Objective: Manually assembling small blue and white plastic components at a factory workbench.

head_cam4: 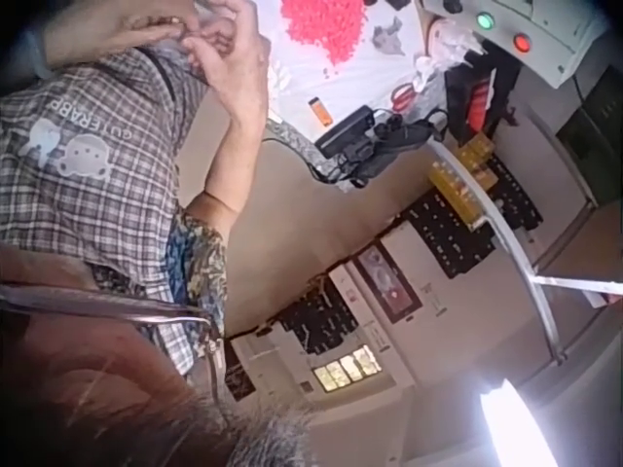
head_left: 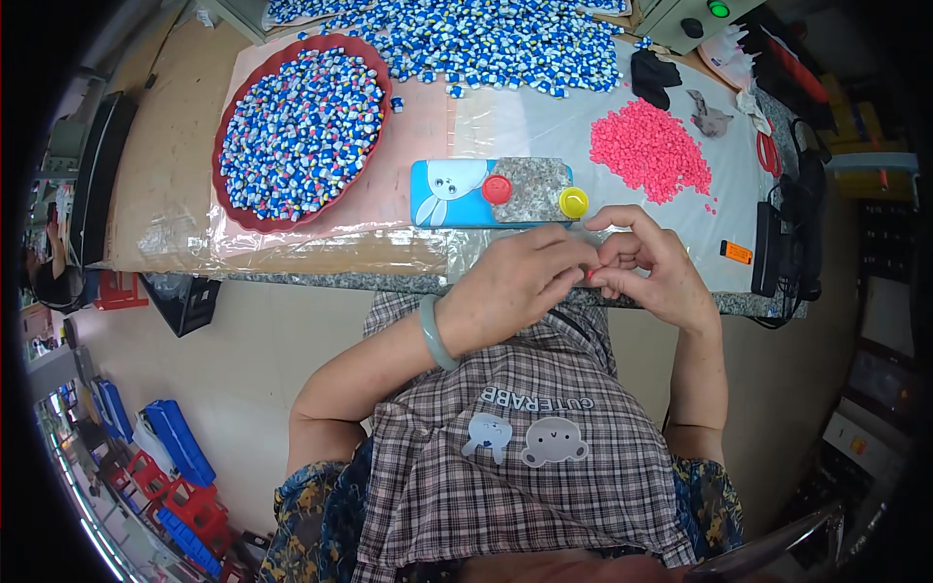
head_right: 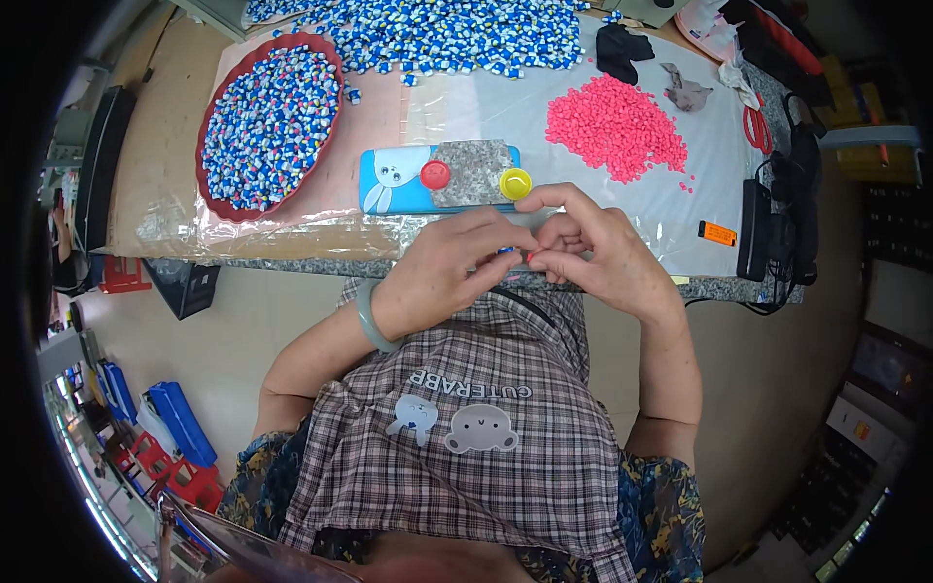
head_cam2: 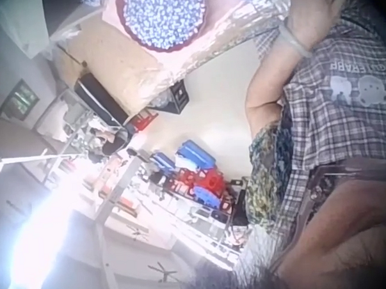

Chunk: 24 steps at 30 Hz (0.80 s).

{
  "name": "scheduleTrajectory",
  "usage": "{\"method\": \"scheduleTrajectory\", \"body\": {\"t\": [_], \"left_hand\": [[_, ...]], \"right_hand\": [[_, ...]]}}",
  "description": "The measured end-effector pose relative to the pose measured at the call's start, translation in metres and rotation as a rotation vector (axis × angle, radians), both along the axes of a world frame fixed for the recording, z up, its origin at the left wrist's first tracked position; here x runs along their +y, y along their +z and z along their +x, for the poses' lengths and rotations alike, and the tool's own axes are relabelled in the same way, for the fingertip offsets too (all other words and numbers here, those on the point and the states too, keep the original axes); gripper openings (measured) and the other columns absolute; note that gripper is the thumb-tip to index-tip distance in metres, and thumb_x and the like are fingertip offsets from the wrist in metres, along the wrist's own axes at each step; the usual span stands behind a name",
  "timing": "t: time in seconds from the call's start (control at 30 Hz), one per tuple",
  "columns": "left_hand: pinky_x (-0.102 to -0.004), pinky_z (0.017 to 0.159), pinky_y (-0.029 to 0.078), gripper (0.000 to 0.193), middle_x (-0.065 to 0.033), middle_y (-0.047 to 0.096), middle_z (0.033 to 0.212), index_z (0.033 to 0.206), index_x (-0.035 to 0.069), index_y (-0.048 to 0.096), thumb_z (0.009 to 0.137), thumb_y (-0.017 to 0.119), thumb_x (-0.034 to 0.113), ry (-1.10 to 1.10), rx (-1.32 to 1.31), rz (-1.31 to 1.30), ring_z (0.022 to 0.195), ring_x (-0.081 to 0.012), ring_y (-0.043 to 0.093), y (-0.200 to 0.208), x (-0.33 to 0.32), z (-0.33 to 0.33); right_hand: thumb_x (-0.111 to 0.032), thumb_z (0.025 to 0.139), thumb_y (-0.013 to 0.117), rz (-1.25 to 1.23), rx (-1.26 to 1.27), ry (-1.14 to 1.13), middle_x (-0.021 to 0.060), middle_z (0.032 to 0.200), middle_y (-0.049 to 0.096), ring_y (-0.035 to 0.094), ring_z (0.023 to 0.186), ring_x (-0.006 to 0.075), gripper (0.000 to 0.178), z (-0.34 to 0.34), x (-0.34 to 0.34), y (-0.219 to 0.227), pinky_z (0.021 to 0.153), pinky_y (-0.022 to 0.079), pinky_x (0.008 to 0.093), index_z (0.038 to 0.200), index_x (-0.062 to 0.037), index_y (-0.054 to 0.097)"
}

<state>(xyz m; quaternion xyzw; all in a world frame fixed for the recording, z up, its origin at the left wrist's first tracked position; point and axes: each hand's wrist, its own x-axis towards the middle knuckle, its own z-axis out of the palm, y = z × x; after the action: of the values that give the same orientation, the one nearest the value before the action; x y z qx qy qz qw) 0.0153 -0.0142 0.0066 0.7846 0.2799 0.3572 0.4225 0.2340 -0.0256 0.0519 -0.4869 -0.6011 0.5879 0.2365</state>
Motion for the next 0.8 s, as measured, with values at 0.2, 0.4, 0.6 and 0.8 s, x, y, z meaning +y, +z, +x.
{"method": "scheduleTrajectory", "body": {"t": [0.2, 0.4, 0.6, 0.8], "left_hand": [[-0.0366, 0.072, 0.056, 0.023, -0.0095, 0.063, 0.096, 0.106, 0.005, 0.067, 0.083, 0.069, 0.000, -0.010, 0.017, 0.098, 0.083, -0.0274, 0.067, -0.004, -0.003, 0.001], [-0.0325, 0.067, 0.054, 0.015, -0.0090, 0.063, 0.091, 0.097, 0.004, 0.064, 0.084, 0.070, 0.001, -0.026, -0.014, 0.013, 0.077, -0.0239, 0.066, -0.004, 0.000, 0.000], [-0.0262, 0.059, 0.049, 0.013, -0.0042, 0.065, 0.083, 0.096, 0.002, 0.061, 0.087, 0.071, 0.005, -0.032, -0.029, -0.272, 0.064, -0.0115, 0.060, 0.000, 0.002, -0.001], [-0.0171, 0.056, 0.043, 0.009, -0.0011, 0.068, 0.088, 0.096, 0.002, 0.062, 0.094, 0.067, 0.009, -0.157, -0.323, -1.016, 0.066, -0.0017, 0.055, -0.002, 0.007, -0.006]], "right_hand": [[0.005, 0.086, 0.070, -0.047, 0.033, 0.038, 0.0052, 0.082, 0.067, 0.063, 0.069, 0.0089, 0.048, 0.001, 0.003, -0.006, 0.063, 0.053, 0.0226, 0.129, -0.0025, 0.050], [0.005, 0.087, 0.070, -0.164, 0.188, -0.021, 0.0067, 0.086, 0.066, 0.062, 0.072, 0.0091, 0.046, 0.003, 0.003, -0.013, 0.065, 0.052, 0.0220, 0.128, -0.0017, 0.049], [0.004, 0.088, 0.069, -0.077, 0.229, -0.078, 0.0073, 0.088, 0.065, 0.063, 0.072, 0.0104, 0.039, 0.000, -0.004, -0.022, 0.065, 0.053, 0.0232, 0.122, 0.0001, 0.052], [0.005, 0.083, 0.072, 0.417, -0.020, -0.077, 0.0096, 0.088, 0.068, 0.067, 0.074, 0.0145, 0.013, -0.009, -0.011, -0.019, 0.066, 0.055, 0.0263, 0.094, 0.0022, 0.066]]}}
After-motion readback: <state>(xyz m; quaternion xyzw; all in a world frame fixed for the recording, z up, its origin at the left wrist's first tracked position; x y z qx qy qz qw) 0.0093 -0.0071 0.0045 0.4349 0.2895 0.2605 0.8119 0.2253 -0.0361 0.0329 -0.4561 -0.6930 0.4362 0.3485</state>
